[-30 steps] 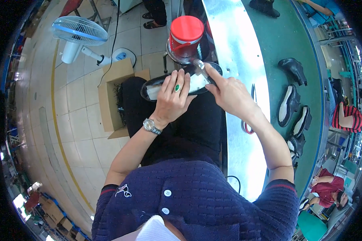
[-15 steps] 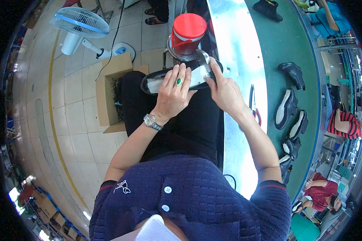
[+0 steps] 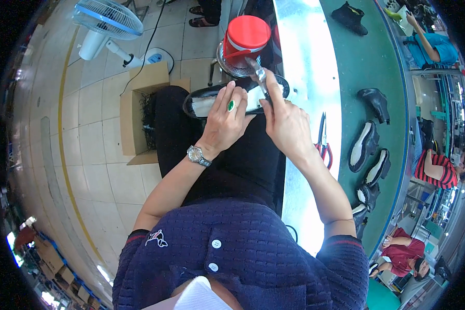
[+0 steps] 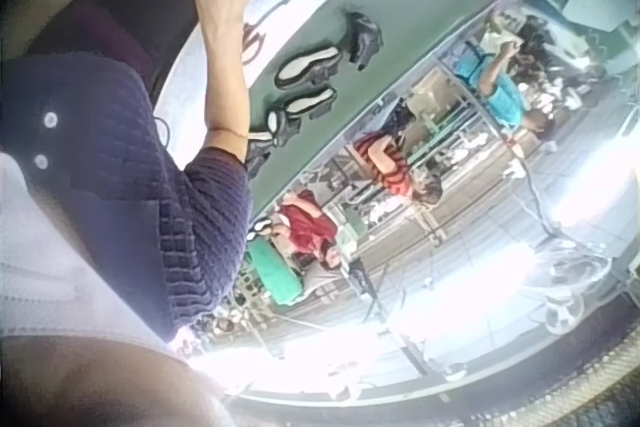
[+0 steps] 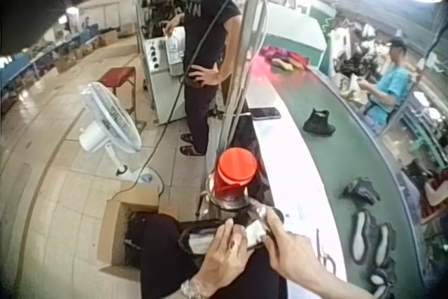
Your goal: Trim and inspect the soles and edges of black boots using small pliers and scissors.
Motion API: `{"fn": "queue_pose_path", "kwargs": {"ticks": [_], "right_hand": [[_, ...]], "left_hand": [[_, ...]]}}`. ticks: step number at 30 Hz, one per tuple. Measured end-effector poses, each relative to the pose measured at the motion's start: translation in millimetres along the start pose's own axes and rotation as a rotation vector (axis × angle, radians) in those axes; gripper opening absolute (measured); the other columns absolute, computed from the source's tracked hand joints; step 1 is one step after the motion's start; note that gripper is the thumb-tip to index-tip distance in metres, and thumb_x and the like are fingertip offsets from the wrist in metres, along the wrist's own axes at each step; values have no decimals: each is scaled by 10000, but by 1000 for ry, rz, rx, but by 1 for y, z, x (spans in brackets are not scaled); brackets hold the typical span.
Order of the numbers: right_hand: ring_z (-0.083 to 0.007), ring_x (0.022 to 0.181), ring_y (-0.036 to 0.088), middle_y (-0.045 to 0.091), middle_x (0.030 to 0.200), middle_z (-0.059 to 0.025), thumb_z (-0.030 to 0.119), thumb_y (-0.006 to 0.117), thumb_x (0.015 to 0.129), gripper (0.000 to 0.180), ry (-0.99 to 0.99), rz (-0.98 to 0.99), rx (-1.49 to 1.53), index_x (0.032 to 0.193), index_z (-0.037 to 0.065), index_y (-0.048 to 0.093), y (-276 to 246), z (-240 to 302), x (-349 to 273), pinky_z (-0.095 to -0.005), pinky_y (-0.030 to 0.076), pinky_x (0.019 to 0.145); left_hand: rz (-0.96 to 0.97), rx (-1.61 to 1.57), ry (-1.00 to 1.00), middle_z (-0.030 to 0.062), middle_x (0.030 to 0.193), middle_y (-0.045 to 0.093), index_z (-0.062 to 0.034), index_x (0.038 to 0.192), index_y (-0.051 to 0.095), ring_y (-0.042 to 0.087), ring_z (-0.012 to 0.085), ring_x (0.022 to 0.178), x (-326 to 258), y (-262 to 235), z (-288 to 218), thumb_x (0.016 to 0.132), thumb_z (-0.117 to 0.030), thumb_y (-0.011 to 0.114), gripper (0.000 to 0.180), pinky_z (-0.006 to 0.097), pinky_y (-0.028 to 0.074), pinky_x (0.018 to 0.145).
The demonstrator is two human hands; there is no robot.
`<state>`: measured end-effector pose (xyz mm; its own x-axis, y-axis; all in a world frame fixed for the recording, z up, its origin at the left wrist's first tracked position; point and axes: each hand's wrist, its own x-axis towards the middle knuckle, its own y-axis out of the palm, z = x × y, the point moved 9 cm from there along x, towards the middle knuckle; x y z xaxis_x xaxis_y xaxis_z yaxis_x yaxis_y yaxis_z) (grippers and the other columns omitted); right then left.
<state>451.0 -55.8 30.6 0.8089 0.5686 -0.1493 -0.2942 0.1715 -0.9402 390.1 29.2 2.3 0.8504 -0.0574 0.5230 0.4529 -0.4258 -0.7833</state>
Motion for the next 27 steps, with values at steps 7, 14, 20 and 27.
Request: {"fn": "queue_pose_path", "kwargs": {"ticks": [7,14,20,27], "right_hand": [[-362,581,652,636,645,-192,148,518,942,594,-52,0,-56,1482,162,273,-7,19,0,-450,515,558],[-291,625,679,651,663,-127,172,546,948,571,232,349,341,1467,142,308,18,-11,-5,-405,538,647],[-171,970,644,652,1043,-107,159,484,1004,502,296,692,1002,1463,70,302,31,11,-24,-313,501,875],[-163,787,642,650,841,-90,163,488,1001,542,82,548,397,1472,77,234,35,3,-24,-338,510,767]], "left_hand": [[-47,1,-17,211,1127,547,99,1043,610,535,417,1151,-2,-2,5,790,-129,656,343,456,395,1048],[49,-363,-340,189,1136,599,33,1111,600,581,342,1060,15,-25,42,722,-124,766,451,392,491,883],[227,-425,-411,182,970,696,12,1174,579,668,327,884,18,-17,80,877,-109,608,323,399,523,780],[347,-509,-298,251,1188,602,57,1411,326,574,348,1130,18,-24,68,748,-153,761,820,408,446,962]]}}
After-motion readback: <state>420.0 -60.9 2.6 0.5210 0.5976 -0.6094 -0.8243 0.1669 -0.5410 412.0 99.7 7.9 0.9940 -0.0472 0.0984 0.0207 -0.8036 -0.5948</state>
